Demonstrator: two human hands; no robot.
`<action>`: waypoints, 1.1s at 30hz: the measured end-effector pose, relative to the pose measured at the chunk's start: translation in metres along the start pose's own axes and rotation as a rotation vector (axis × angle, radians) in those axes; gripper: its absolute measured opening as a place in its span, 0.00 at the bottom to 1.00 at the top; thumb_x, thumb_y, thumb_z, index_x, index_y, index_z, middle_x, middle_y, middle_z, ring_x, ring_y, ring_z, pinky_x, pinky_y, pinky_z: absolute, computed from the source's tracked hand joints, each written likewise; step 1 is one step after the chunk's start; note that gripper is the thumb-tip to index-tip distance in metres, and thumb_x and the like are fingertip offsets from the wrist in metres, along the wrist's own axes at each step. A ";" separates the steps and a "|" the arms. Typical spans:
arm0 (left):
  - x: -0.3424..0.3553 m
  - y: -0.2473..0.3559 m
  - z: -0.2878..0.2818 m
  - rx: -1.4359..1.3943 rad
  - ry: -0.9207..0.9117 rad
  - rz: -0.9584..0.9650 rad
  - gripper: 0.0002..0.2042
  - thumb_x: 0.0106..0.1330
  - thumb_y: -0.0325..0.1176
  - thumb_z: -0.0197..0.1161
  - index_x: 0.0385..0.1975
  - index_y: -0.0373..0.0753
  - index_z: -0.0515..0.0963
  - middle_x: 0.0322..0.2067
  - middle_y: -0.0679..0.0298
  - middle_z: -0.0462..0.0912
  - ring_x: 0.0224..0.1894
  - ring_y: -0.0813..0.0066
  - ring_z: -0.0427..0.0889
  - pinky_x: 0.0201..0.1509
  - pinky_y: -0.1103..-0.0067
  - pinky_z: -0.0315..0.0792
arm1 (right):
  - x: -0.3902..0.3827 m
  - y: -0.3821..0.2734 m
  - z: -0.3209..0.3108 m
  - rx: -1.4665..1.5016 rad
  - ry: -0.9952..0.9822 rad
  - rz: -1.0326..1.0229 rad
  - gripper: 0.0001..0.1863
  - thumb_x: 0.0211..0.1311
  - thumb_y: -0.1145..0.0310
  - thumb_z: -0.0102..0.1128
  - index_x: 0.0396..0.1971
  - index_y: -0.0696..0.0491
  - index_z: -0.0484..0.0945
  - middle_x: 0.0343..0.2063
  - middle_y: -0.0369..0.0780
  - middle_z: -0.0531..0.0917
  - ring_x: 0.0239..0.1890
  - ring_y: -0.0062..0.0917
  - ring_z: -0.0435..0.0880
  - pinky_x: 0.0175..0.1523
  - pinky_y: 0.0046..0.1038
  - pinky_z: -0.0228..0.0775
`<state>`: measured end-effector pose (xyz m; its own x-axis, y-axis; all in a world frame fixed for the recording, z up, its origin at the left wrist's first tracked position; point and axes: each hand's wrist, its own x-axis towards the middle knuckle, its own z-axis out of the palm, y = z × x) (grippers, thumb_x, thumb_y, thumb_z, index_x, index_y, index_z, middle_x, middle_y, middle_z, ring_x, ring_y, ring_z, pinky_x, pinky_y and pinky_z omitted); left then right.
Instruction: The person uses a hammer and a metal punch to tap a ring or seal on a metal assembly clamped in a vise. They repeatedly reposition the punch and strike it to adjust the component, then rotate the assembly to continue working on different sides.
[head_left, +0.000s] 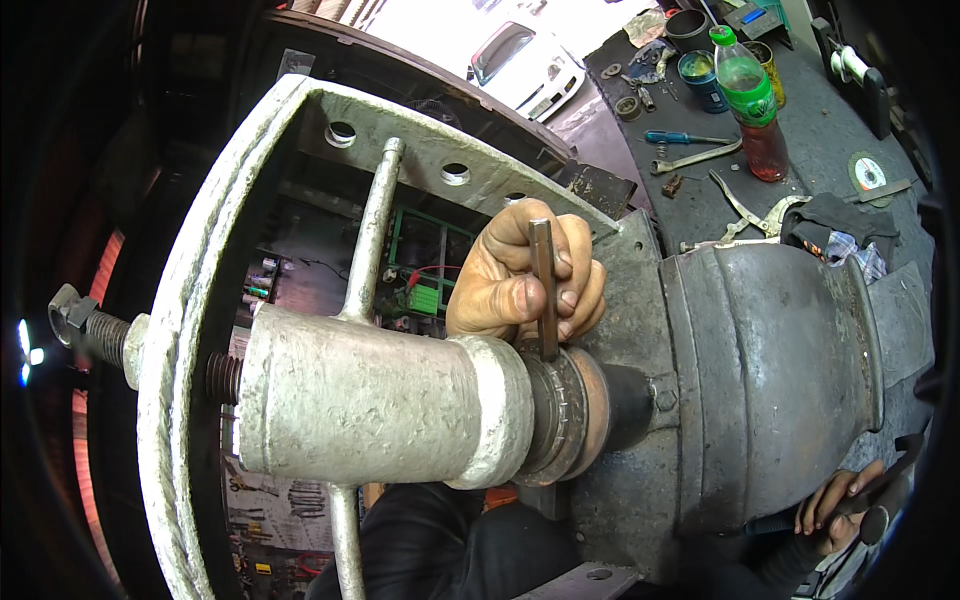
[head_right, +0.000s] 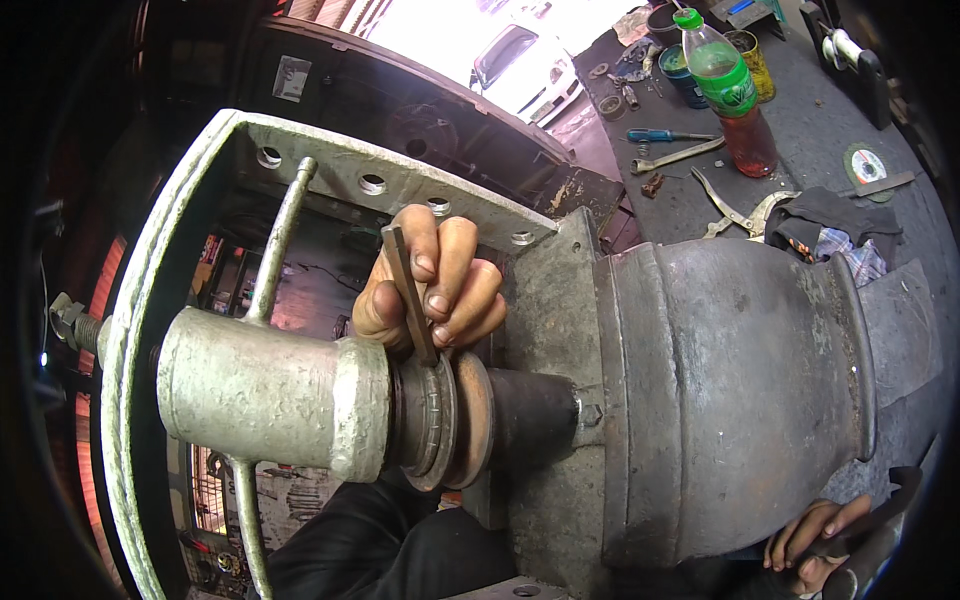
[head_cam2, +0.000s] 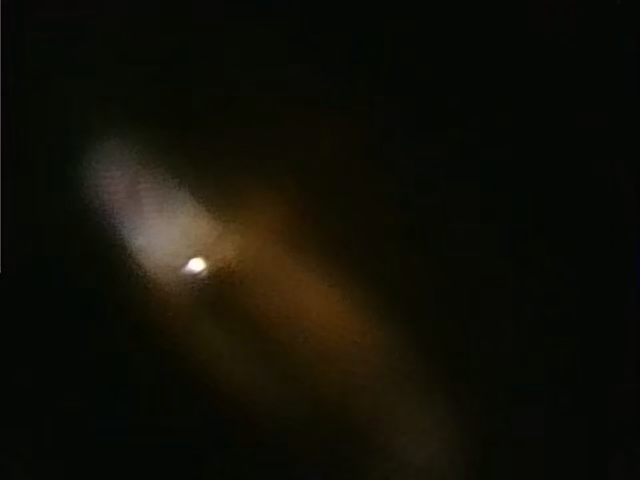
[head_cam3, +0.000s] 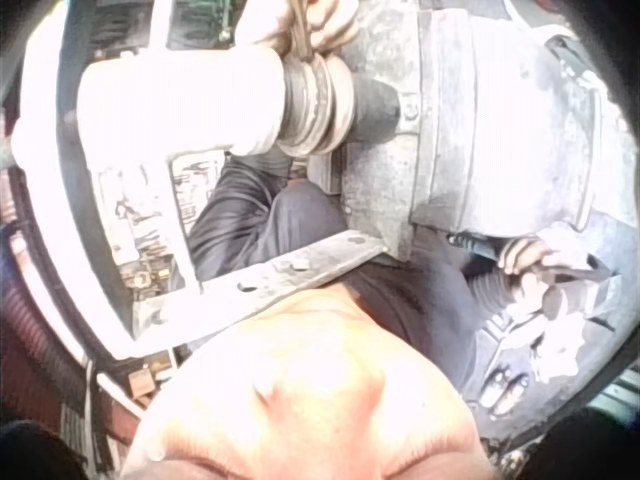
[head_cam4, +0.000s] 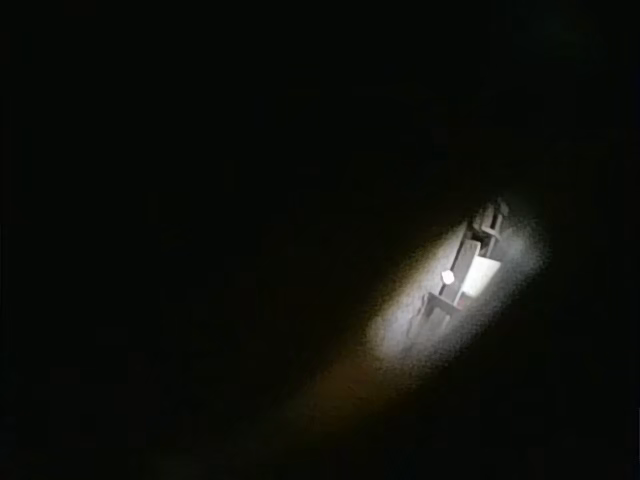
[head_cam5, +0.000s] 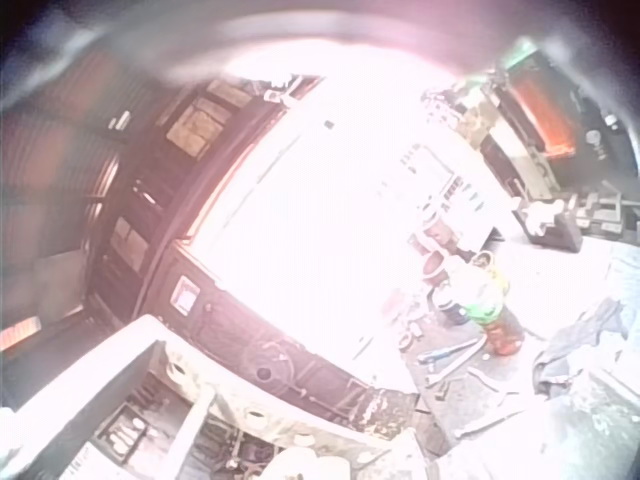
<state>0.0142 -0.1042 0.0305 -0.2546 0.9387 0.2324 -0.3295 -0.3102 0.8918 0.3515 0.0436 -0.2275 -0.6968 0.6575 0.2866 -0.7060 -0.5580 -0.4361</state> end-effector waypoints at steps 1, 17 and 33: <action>0.001 0.000 0.000 0.004 -0.002 -0.001 0.12 0.58 0.32 0.64 0.35 0.34 0.71 0.22 0.60 0.72 0.19 0.78 0.71 0.18 0.83 0.62 | -0.001 0.000 0.000 -0.007 0.011 0.004 0.25 0.53 0.71 0.64 0.36 0.51 0.52 0.07 0.38 0.66 0.04 0.22 0.66 0.09 0.26 0.66; 0.002 0.005 -0.011 0.053 -0.186 -0.034 0.11 0.64 0.35 0.58 0.38 0.38 0.65 0.27 0.64 0.70 0.26 0.78 0.70 0.24 0.84 0.62 | 0.000 -0.007 0.007 -0.030 -0.012 0.032 0.25 0.49 0.73 0.64 0.37 0.52 0.54 0.08 0.41 0.70 0.07 0.27 0.72 0.14 0.29 0.72; -0.003 -0.001 -0.002 -0.060 -0.139 -0.012 0.09 0.61 0.33 0.61 0.34 0.35 0.75 0.23 0.63 0.70 0.24 0.79 0.68 0.23 0.83 0.60 | 0.080 -0.058 0.099 -0.598 0.050 0.030 0.24 0.52 0.71 0.62 0.41 0.53 0.55 0.09 0.42 0.71 0.08 0.26 0.73 0.14 0.28 0.71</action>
<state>0.0137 -0.1069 0.0278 -0.1230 0.9529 0.2773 -0.3869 -0.3034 0.8708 0.3241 0.0788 -0.0943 -0.6982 0.6771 0.2324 -0.4819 -0.2046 -0.8520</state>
